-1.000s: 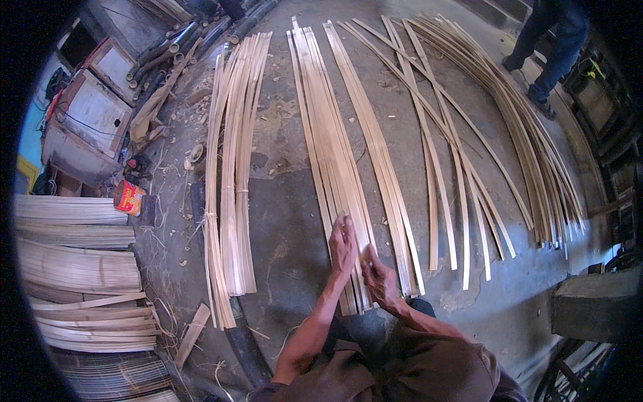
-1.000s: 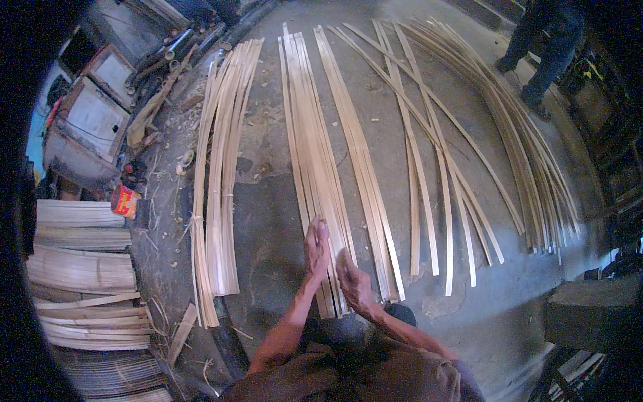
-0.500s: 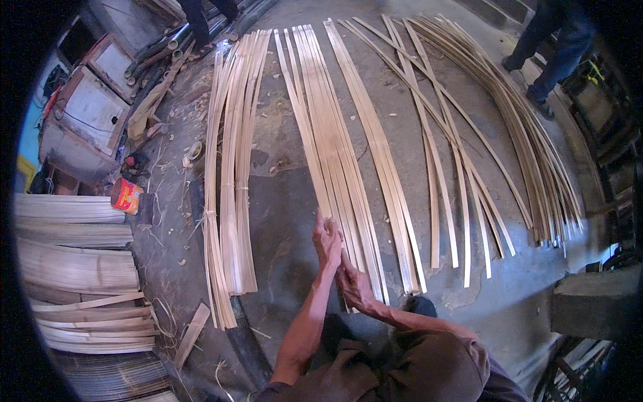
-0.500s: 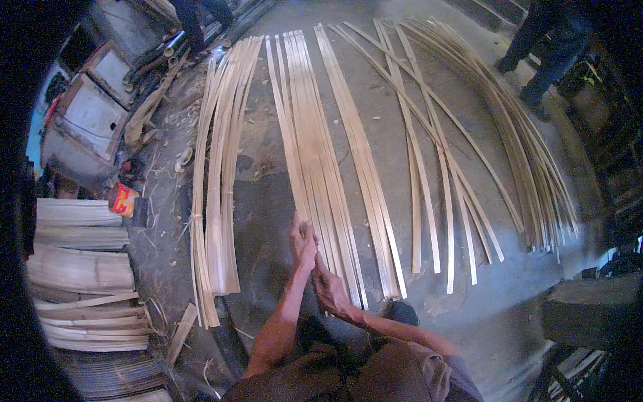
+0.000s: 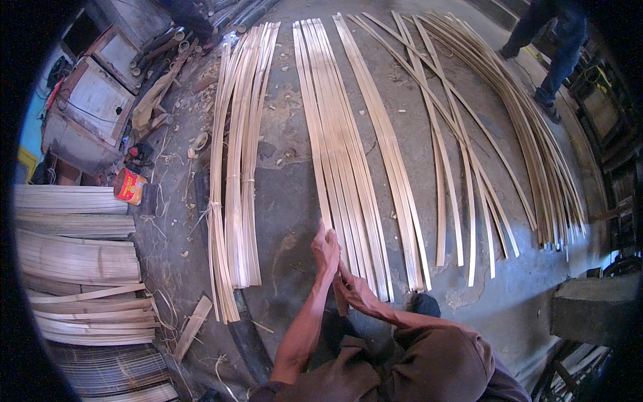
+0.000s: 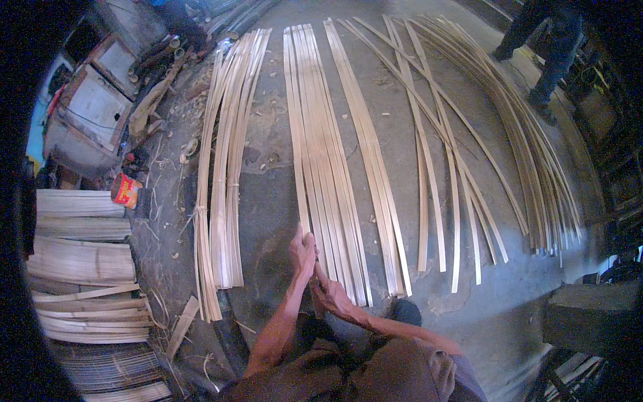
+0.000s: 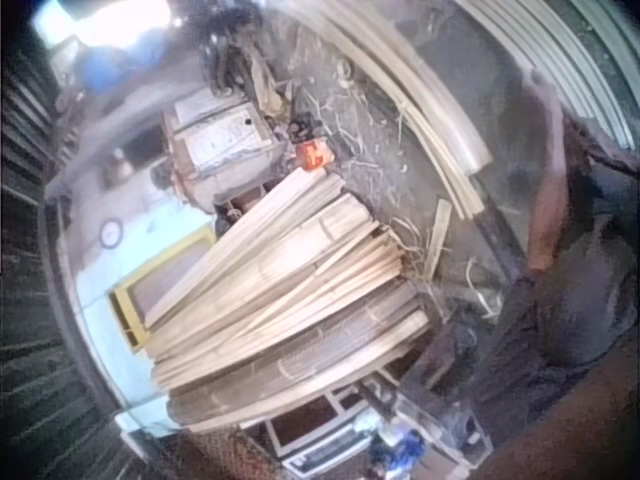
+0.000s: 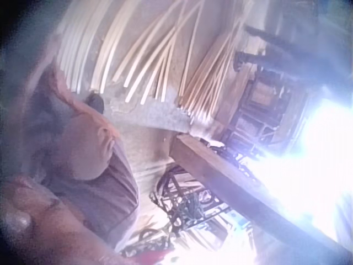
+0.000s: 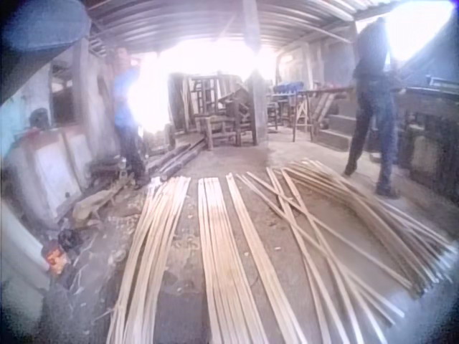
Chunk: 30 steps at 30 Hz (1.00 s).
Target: The person sits on the floor and sorts long thin wooden strips by hand. They repeatedly pick up strips, align them, and place them into neat piles on the floor.
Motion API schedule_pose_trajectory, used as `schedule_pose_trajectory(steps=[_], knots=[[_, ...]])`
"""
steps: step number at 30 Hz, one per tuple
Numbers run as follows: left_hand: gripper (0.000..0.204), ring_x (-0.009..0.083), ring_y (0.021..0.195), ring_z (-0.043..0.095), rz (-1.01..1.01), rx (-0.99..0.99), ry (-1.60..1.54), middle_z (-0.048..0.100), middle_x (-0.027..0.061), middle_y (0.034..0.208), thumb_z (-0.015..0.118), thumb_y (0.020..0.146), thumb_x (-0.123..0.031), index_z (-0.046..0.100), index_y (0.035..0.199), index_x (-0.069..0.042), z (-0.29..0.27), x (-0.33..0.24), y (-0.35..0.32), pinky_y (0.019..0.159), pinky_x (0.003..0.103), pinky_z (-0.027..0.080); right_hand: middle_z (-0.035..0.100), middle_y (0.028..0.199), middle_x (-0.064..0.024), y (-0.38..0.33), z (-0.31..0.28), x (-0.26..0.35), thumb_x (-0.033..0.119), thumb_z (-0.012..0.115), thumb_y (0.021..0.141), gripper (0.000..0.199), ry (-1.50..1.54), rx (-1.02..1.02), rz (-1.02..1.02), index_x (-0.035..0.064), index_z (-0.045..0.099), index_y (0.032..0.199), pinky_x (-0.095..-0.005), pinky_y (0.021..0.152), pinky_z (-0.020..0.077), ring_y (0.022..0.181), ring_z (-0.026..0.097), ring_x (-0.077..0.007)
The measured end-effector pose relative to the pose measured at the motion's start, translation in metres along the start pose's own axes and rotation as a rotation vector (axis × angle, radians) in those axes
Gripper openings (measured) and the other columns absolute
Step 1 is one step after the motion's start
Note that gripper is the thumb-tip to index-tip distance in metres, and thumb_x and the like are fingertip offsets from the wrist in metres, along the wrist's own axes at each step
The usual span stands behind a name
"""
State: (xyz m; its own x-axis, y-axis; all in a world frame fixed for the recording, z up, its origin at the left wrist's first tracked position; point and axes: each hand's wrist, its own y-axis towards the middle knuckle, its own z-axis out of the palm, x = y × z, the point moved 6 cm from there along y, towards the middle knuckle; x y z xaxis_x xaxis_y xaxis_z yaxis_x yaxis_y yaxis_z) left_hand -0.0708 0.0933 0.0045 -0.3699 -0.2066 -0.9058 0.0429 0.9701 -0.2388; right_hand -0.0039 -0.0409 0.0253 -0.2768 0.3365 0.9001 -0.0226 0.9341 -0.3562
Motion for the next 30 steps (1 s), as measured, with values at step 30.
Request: schedule_pose_trajectory(steps=[30], knots=[[0.053, 0.0088, 0.051, 0.049, 0.208, 0.036, -0.304, 0.051, 0.0009, 0.061, 0.049, 0.100, -0.018, 0.035, 0.147, 0.001, 0.087, -0.111, -0.054, 0.046, 0.026, 0.042, 0.058, 0.071, -0.0269, -0.042, -0.086, -0.045, 0.016, 0.048, 0.100, 0.056, 0.066, -0.520, -0.120, 0.0172, 0.027, 0.152, -0.0447, 0.057, 0.0467, 0.060, 0.061, -0.0383]])
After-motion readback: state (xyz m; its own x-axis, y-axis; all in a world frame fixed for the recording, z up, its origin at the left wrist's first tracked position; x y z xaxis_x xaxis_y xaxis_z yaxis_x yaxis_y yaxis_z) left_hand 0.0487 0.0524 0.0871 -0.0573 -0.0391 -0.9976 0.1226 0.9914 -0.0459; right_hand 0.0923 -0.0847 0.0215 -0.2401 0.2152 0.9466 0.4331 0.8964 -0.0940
